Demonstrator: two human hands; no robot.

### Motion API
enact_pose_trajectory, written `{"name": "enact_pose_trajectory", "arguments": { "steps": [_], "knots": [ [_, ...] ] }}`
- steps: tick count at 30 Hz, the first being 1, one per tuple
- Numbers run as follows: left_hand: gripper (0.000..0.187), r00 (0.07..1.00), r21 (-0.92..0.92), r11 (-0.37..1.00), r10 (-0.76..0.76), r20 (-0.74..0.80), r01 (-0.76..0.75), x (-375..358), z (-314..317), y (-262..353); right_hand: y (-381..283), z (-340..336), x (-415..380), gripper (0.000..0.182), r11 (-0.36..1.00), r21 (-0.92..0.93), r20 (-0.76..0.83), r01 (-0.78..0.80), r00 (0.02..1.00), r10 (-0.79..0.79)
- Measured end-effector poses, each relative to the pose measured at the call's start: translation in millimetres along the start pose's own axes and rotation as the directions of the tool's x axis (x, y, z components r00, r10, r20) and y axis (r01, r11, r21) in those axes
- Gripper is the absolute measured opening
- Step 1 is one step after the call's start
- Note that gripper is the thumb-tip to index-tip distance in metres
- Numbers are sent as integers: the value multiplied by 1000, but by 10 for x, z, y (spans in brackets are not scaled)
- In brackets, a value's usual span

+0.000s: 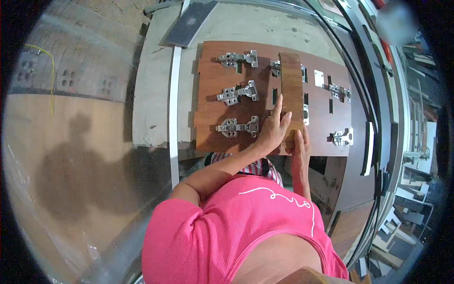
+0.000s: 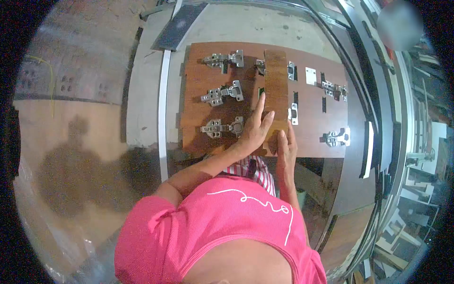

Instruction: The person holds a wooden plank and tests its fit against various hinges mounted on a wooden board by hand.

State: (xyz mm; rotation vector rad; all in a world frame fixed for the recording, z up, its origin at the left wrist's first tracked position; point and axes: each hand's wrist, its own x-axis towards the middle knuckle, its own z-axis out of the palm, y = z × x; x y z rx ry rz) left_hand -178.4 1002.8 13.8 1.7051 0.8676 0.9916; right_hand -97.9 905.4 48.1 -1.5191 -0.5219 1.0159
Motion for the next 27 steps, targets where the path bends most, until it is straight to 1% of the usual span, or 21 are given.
{"name": "enact_pose_trajectory", "arguments": {
  "steps": [1, 2, 3, 4, 5, 6, 7, 8, 10, 11, 13, 14, 16, 17, 18, 20, 21, 22, 24, 26, 27],
  "knots": [
    [63, 999, -30, 999, 41, -4, -41, 23, 9, -7, 61, -28, 20, 53, 1000, -16, -2, -21, 1000, 21],
    [63, 999, -33, 998, 46, -16, -46, 16, 49, -79, 80, -46, 33, 54, 998, -36, 1, -43, 999, 44],
    [63, 1000, -28, 1000, 0, -6, 0, 15, 44, -83, -29, 30, -6, 55, 996, -73, -7, -47, 999, 47],
    [63, 999, -21, 999, -50, 3, 50, -9, 32, -89, 17, 21, 4, 55, 996, -80, 8, -45, 999, 46],
    [63, 992, -62, 991, -117, 39, 120, -38, 17, -93, 106, -3, 42, 52, 996, -94, -3, -3, 1000, 3],
    [63, 993, -62, 991, -118, 24, 119, 2, -19, -60, 62, 41, 47, 51, 998, -68, -13, 6, 1000, -7],
    [63, 998, -5, 998, -60, -20, 60, 14, -40, -30, 17, 86, 54, 50, 999, -42, -22, 15, 1000, -16],
    [64, 998, 11, 998, -66, -21, 66, 24, -85, -5, -30, 117, 55, 50, 999, -46, -18, 14, 1000, -15],
    [64, 997, 42, 996, -77, -23, 78, 53, -189, 67, -78, 168, 74, 52, 998, -42, 67, 49, 997, -46],
    [64, 993, 21, 993, -114, -30, 115, 53, -262, 104, -89, 212, 84, 52, 998, -45, 72, 45, 997, -42],
    [64, 990, 112, 994, 5, -144, 12, 31, -395, 93, -104, 322, 107, 53, 998, -39, 137, 50, 990, -44],
    [64, 989, 113, 993, 0, -150, 18, 19, -469, 76, -112, 375, 115, 53, 998, -38, 161, 51, 986, -44],
    [63, 981, 136, 985, -77, -178, 102, -3, -635, 102, -164, 503, 108, 54, 997, -82, 210, 15, 978, 3],
    [62, 975, 66, 991, -100, -197, 115, -25, -696, 150, -244, 570, 75, 51, 999, -45, 266, -12, 964, 24],
    [62, 973, 71, 990, -103, -206, 120, -45, -732, 141, -210, 607, 92, 51, 999, -45, 276, -15, 961, 27],
    [61, 960, 13, 984, -168, -222, 175, -54, -792, 100, -131, 673, 144, 51, 998, -40, 291, -54, 954, 64],
    [62, 939, -45, 955, -297, -176, 293, -61, -813, 42, -214, 715, 138, 52, 996, -39, 333, -77, 939, 86],
    [62, 938, -45, 956, -293, -183, 290, -75, -800, -27, -197, 735, 153, 52, 997, -40, 340, -73, 937, 82],
    [62, 946, 63, 969, -220, -237, 241, -65, -804, -79, -143, 766, 194, 56, 997, -80, 330, 3, 944, 23],
    [63, 941, 21, 964, -253, -225, 264, -56, -827, -25, -188, 769, 174, 56, 996, -92, 323, 16, 946, 14],
    [63, 950, 85, 975, -178, -258, 205, -38, -840, 2, -214, 773, 162, 57, 994, -101, 310, 29, 951, 4]
  ]
}}
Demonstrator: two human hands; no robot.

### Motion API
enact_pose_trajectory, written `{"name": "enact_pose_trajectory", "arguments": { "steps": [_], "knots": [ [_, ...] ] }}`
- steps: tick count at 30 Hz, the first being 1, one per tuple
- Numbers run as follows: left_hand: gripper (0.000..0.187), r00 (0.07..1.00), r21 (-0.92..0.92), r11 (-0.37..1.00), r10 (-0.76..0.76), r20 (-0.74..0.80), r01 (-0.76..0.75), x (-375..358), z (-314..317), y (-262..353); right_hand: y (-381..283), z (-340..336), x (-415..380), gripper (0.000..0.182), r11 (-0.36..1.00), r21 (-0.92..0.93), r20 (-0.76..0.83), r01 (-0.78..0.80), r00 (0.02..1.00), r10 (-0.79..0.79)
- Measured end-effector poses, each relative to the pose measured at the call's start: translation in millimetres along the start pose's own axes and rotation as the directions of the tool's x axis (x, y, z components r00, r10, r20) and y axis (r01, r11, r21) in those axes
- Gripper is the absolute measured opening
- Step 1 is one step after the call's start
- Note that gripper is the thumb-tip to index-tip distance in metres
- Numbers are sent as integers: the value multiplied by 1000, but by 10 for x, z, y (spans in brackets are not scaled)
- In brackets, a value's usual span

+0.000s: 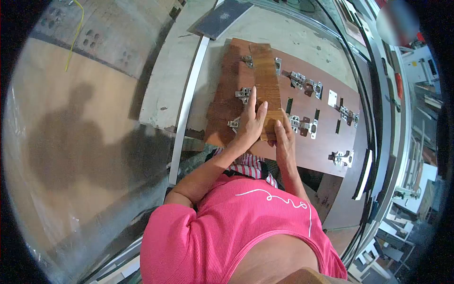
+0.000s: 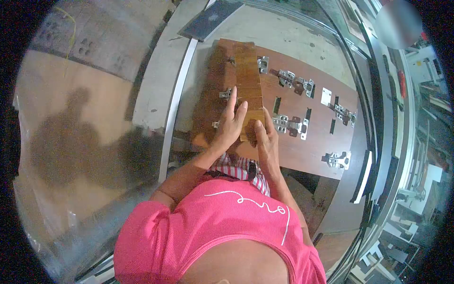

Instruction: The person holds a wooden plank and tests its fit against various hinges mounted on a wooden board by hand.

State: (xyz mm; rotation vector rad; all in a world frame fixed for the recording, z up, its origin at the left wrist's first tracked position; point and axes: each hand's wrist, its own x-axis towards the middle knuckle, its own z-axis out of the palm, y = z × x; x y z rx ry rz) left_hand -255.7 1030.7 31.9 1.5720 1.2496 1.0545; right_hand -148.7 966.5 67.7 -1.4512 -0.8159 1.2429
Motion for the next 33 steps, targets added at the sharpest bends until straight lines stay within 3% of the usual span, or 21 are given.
{"name": "enact_pose_trajectory", "arguments": {
  "steps": [2, 4, 10, 14, 17, 19, 20, 21, 23, 24, 25, 27, 29, 31, 33],
  "knots": [
    [62, 996, 51, 996, 78, -32, -76, 9, -29, 80, -36, 7, -18, 57, 1000, 17, 12, 22, 1000, -22],
    [62, 997, -34, 997, 63, -32, -64, -5, -55, 153, -33, 9, -35, 56, 998, 34, 21, 43, 999, -44],
    [65, 998, -39, 998, -55, 44, 57, -21, -18, -103, 58, 28, -19, 53, 997, 67, 23, -37, 999, 36],
    [66, 999, -35, 999, -22, 25, 23, -56, -38, 117, -23, -52, -114, 54, 997, 75, 34, -8, 999, 6],
    [60, 997, -200, 978, -45, 67, 58, -216, -79, 288, 113, -349, -181, 60, 998, -27, 54, 61, 997, -59],
    [50, 937, -153, 970, -132, 323, 190, -357, -148, 319, 121, -474, -331, 68, 998, -42, 112, 48, 993, -43],
    [43, 975, -121, 991, -24, 220, 51, -485, -94, 227, 116, -541, -419, 73, 999, -38, 141, -3, 990, 8],
    [43, 976, -124, 991, -28, 217, 56, -564, -104, 210, 130, -567, -476, 73, 999, -42, 144, -6, 990, 12],
    [41, 897, -233, 919, -212, 388, 318, -690, -145, 166, 188, -596, -575, 71, 995, -53, 178, -86, 979, 94],
    [41, 905, -267, 911, -202, 373, 314, -773, -41, -68, 268, -624, -607, 69, 985, -48, 185, -163, 968, 169],
    [41, 905, -269, 909, -204, 373, 317, -793, -35, -104, 290, -606, -611, 69, 985, -51, 185, -166, 967, 173],
    [41, 793, -340, 751, -383, 473, 566, -809, -65, -97, 311, -536, -617, 68, 991, -110, 168, -79, 981, 97],
    [42, 786, -298, 765, -406, 466, 571, -771, -123, -15, 277, -533, -629, 67, 994, -43, 185, -104, 977, 111],
    [42, 821, -196, 871, -317, 475, 450, -730, -164, 19, 283, -593, -618, 67, 995, -28, 214, -97, 972, 101],
    [42, 807, -227, 860, -292, 513, 456, -717, -219, 146, 197, -605, -657, 67, 994, -29, 214, -103, 971, 107]
  ]
}}
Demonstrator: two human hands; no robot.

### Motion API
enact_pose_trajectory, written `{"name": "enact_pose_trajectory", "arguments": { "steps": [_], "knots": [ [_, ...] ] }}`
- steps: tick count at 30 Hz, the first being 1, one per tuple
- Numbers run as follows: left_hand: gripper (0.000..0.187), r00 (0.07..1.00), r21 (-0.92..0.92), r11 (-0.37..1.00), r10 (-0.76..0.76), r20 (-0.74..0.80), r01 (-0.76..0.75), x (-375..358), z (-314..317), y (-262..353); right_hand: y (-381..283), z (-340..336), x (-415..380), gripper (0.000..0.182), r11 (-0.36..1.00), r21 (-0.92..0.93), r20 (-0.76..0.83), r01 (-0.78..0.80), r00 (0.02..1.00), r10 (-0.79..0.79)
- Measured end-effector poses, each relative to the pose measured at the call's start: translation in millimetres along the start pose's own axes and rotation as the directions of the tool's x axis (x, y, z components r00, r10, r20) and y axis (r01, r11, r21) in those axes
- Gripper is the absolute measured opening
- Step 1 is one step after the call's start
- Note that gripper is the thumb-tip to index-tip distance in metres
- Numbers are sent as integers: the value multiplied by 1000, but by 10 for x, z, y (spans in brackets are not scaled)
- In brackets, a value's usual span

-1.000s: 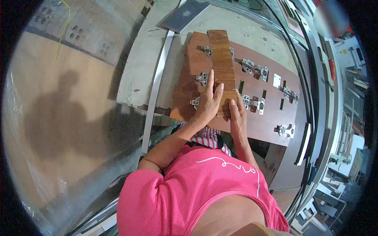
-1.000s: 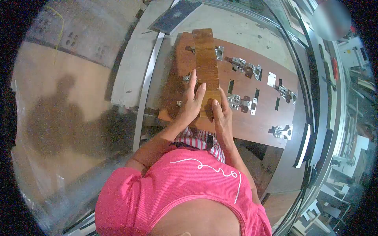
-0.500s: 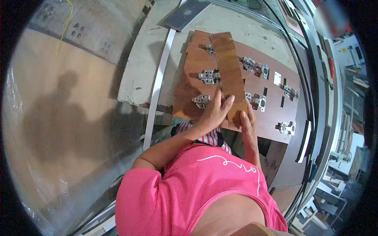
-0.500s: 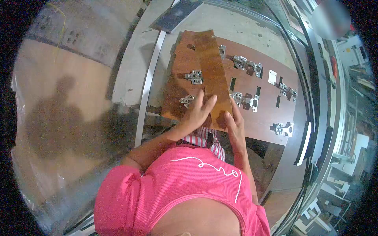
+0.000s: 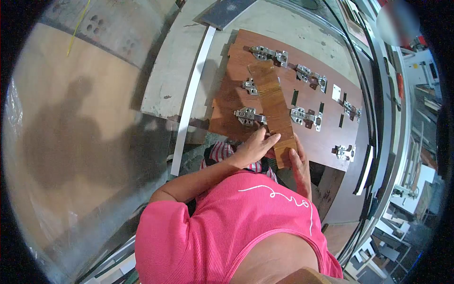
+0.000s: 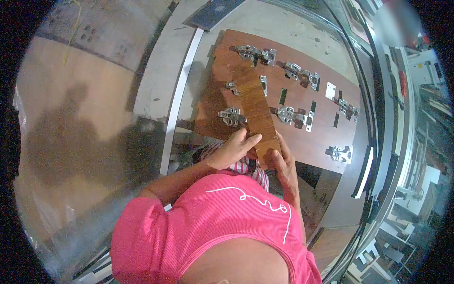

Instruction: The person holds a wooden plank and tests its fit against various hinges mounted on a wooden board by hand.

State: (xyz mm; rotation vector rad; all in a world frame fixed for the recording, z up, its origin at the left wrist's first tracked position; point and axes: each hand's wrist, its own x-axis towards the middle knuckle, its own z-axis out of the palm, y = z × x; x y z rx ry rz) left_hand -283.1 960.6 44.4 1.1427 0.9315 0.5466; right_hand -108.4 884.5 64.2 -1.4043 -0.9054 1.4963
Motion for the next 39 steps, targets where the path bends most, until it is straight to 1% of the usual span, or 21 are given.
{"name": "enact_pose_trajectory", "arguments": {
  "steps": [2, 4, 5, 7, 11, 13, 14, 17, 18, 21, 22, 24, 25, 27, 28, 30, 32, 34, 36, 38, 39],
  "knots": [
    [43, 999, -34, 999, 7, 47, -5, -32, 23, 19, -7, -11, -30, 68, 1000, 0, 0, -7, 1000, 7],
    [43, 997, -240, 969, -38, 68, 54, -46, 65, -52, 65, -31, -24, 69, 999, -2, 14, 48, 999, -48],
    [43, 997, -241, 969, -39, 69, 55, -41, 71, -113, 106, -28, -24, 69, 999, -2, 13, 47, 999, -47],
    [42, 960, -406, 870, -255, 113, 279, -24, 73, -191, 170, -10, -26, 69, 997, -74, -38, -12, 999, 9],
    [47, 960, -341, 898, -243, 141, 277, -80, 55, -176, 137, -25, -106, 66, 999, -26, -20, -45, 999, 45],
    [43, 938, -366, 876, -228, 263, 315, -115, 41, -109, 192, -168, -143, 66, 1000, -16, 22, 15, 1000, -15],
    [43, 936, -361, 876, -231, 266, 319, -136, 46, -69, 175, -226, -181, 66, 1000, -12, 18, 14, 1000, -14],
    [43, 809, -381, 763, -302, 504, 522, -203, 97, -35, 157, -489, -342, 63, 990, -99, 6, -103, 995, 104],
    [43, 808, -378, 764, -304, 505, 523, -223, 122, -63, 162, -498, -363, 63, 990, -97, 3, -102, 995, 103],
    [38, 619, -471, 409, -413, 668, 781, -209, 157, -234, 216, -543, -385, 56, 970, -135, -21, -199, 980, 199],
    [38, 618, -467, 413, -413, 669, 782, -199, 142, -290, 250, -541, -386, 56, 972, -133, -24, -196, 981, 195],
    [37, 535, -446, 297, -419, 733, 844, -200, 107, -341, 283, -514, -393, 55, 975, -122, -13, -184, 983, 184],
    [37, 535, -444, 301, -420, 733, 844, -210, 114, -334, 257, -498, -407, 57, 977, -131, -4, -169, 986, 170],
    [37, 645, -480, 436, -431, 631, 761, -266, 135, -280, 229, -470, -409, 57, 983, -144, 3, -114, 993, 116],
    [37, 641, -474, 437, -435, 632, 764, -293, 139, -229, 233, -462, -410, 58, 985, -148, 2, -88, 996, 89],
    [38, 749, -464, 618, -344, 567, 635, -340, 145, -125, 245, -453, -413, 58, 990, -136, 10, -40, 999, 42],
    [39, 741, -442, 623, -371, 560, 645, -331, 133, -149, 259, -458, -421, 57, 994, -111, -5, -18, 1000, 18],
    [39, 729, -412, 631, -394, 559, 657, -300, 115, -207, 274, -476, -410, 55, 979, -114, 27, -169, 985, 173],
    [39, 681, -433, 545, -421, 599, 718, -267, 75, -283, 328, -398, -393, 54, 980, -122, -27, -159, 987, 157],
    [39, 664, -405, 552, -424, 616, 728, -261, 69, -289, 383, -387, -405, 53, 990, -57, 32, -130, 991, 132],
    [39, 701, -410, 595, -414, 581, 691, -284, 81, -234, 374, -386, -421, 55, 990, -44, 32, -134, 990, 136]
  ]
}}
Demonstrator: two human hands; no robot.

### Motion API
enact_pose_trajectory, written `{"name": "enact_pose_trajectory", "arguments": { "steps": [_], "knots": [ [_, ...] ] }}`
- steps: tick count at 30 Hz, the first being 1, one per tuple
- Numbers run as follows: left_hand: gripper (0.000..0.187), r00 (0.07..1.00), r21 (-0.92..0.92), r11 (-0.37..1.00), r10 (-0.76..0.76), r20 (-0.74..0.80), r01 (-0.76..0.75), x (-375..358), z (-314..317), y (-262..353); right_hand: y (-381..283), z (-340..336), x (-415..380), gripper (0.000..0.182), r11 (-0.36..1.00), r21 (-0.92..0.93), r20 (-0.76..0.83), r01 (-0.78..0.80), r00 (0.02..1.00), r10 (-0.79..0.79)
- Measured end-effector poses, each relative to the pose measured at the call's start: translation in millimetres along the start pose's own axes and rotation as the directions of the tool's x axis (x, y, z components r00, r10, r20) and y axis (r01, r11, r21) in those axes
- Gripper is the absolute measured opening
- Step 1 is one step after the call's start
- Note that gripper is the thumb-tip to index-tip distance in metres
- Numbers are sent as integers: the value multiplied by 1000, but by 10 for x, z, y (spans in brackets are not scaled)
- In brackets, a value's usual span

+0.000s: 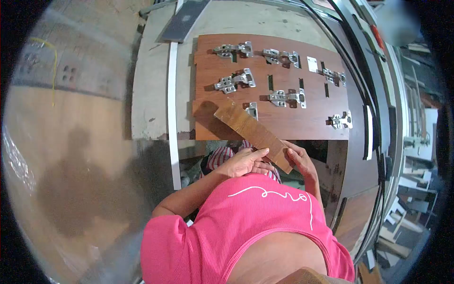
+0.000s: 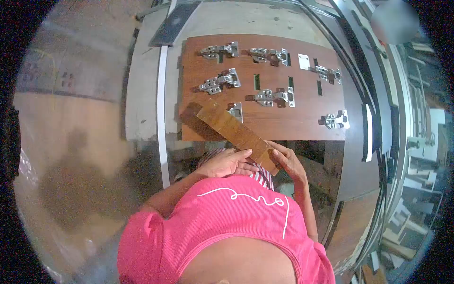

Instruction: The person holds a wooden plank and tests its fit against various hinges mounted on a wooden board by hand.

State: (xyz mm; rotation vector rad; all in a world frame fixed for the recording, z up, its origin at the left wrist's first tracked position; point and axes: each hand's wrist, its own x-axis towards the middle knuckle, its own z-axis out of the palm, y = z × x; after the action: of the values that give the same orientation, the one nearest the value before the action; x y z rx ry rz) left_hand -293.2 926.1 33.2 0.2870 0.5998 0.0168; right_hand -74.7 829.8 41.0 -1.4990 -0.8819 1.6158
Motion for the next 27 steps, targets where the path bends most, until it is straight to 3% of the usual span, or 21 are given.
{"name": "enact_pose_trajectory", "arguments": {
  "steps": [5, 8, 13, 15, 17, 23, 25, 27],
  "knots": [
    [45, 996, 244, 968, 77, -42, -65, 34, 210, 123, 54, -46, -158, 66, 993, 113, -43, 43, 998, -38],
    [50, 994, 483, 873, 106, -37, -75, 352, 215, 151, 238, -98, -211, 67, 970, 189, -202, 151, 973, -113],
    [54, 992, 558, 825, 123, -27, -87, 571, 424, 270, 379, -110, -268, 70, 928, 255, -363, 271, 917, -168],
    [52, 991, 482, 872, 127, -49, -87, 681, 354, 216, 399, -47, -273, 70, 921, 263, -417, 286, 895, -159],
    [51, 994, 462, 885, 92, -59, -54, 801, 192, 157, 368, 42, -283, 68, 921, 344, -419, 181, 908, -23],
    [47, 989, 553, 833, 67, -129, 16, 755, 184, 115, 328, 80, -342, 68, 900, 345, -462, 266, 883, -83],
    [47, 986, 499, 864, 134, -100, -67, 648, 336, 151, 287, 79, -374, 68, 923, 293, -436, 251, 894, -105],
    [47, 987, 562, 827, 98, -129, -8, 663, 326, 157, 387, 66, -370, 62, 913, 348, -423, 213, 905, -50]
  ]
}}
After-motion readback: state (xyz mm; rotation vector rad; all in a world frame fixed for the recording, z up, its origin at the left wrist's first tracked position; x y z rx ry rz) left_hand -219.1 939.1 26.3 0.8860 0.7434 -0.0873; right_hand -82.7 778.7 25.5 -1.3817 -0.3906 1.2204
